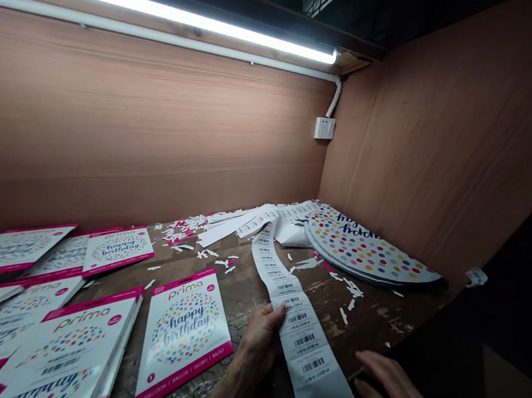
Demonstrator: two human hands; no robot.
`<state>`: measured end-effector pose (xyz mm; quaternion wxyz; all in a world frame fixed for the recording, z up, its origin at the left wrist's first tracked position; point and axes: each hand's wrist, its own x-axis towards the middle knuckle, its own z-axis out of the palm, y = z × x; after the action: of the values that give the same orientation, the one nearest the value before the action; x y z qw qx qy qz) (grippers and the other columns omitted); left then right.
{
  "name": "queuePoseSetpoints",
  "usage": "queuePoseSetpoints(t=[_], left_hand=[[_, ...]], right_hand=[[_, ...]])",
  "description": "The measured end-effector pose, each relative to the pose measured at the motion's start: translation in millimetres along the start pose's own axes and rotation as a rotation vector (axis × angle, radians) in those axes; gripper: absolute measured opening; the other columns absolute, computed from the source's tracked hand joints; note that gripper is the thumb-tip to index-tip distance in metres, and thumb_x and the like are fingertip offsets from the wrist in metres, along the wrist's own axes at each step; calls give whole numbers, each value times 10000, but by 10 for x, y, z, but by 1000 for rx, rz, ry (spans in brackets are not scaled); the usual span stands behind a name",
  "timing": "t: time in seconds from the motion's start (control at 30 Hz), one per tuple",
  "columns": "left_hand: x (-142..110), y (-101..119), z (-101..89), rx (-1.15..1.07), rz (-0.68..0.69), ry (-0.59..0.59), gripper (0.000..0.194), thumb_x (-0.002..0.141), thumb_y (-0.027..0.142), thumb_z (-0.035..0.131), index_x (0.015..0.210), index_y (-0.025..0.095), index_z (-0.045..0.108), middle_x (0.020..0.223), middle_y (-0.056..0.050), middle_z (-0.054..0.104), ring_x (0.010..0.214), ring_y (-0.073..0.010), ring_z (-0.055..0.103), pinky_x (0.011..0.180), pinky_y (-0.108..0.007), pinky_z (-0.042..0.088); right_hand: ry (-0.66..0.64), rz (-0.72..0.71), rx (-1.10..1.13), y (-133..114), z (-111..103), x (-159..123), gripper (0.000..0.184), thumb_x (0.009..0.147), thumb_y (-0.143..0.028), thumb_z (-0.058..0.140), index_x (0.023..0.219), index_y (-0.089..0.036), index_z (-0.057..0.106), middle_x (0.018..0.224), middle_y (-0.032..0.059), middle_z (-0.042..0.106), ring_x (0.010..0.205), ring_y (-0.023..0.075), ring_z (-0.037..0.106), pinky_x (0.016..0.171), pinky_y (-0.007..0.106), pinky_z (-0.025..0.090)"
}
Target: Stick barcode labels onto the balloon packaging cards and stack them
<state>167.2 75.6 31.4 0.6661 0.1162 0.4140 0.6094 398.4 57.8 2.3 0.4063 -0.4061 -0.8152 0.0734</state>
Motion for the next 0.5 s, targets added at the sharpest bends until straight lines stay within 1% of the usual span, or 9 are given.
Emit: queuePoseSetpoints(t=[0.07,0.1,0.13,0.17,0.23,0.27,0.3,0.4,0.5], left_hand=[[-16,14,-5,-11,9,7,105,768,145,576,783,63,639,695,-110,691,634,-199,642,653,-367,541],[-24,21,-6,-17,13,11,105,771,148,574,781,64,638,689,-108,689,626,-196,640,635,-359,542],[-31,28,-4,-22,15,14,107,773,150,573,779,64,637,683,-107,687,619,-196,638,618,-353,543],[-38,36,-1,-28,17,13,110,774,151,572,778,62,636,678,-108,685,613,-196,637,604,-349,543],[-48,48,7,-44,19,0,115,777,147,566,776,56,636,676,-112,683,610,-192,634,612,-344,542],[-53,52,11,-53,22,-8,116,779,145,563,775,54,636,676,-112,681,610,-186,632,629,-341,541],[-57,56,15,-62,26,-15,118,780,144,562,778,53,636,677,-111,680,611,-179,630,650,-340,539],[-63,62,24,-80,37,-15,117,781,143,559,798,56,635,689,-105,681,625,-170,629,701,-348,531],[-50,60,29,-78,66,3,120,791,147,541,825,73,629,736,-100,685,686,-178,638,745,-351,520]], right_hand=[[27,58,56,-44,47,218,248,832,-284,509,1066,-233,575,1027,56,637,934,212,608,794,291,522],[14,119,108,-88,71,300,244,826,-299,511,1044,-227,589,1020,58,640,929,211,609,796,292,522],[-24,189,179,-137,98,361,248,815,-316,517,1027,-219,601,1003,60,645,913,209,614,784,285,526],[-89,271,261,-185,126,402,263,803,-332,523,1020,-210,607,972,61,652,883,206,623,756,276,534],[-251,447,429,-256,185,434,317,773,-346,541,1043,-190,598,907,57,657,815,201,631,701,266,540],[-309,527,501,-274,212,436,351,754,-343,556,1063,-180,587,890,54,654,791,199,629,690,268,536],[-333,600,560,-279,236,434,389,730,-339,577,1080,-169,573,885,53,650,779,198,622,690,273,530],[-299,768,721,-263,267,442,528,655,-347,646,1123,-135,521,910,69,642,814,217,605,716,300,508],[-332,862,915,-266,237,470,658,621,-338,694,1192,-125,447,821,50,653,769,220,609,678,307,486]])
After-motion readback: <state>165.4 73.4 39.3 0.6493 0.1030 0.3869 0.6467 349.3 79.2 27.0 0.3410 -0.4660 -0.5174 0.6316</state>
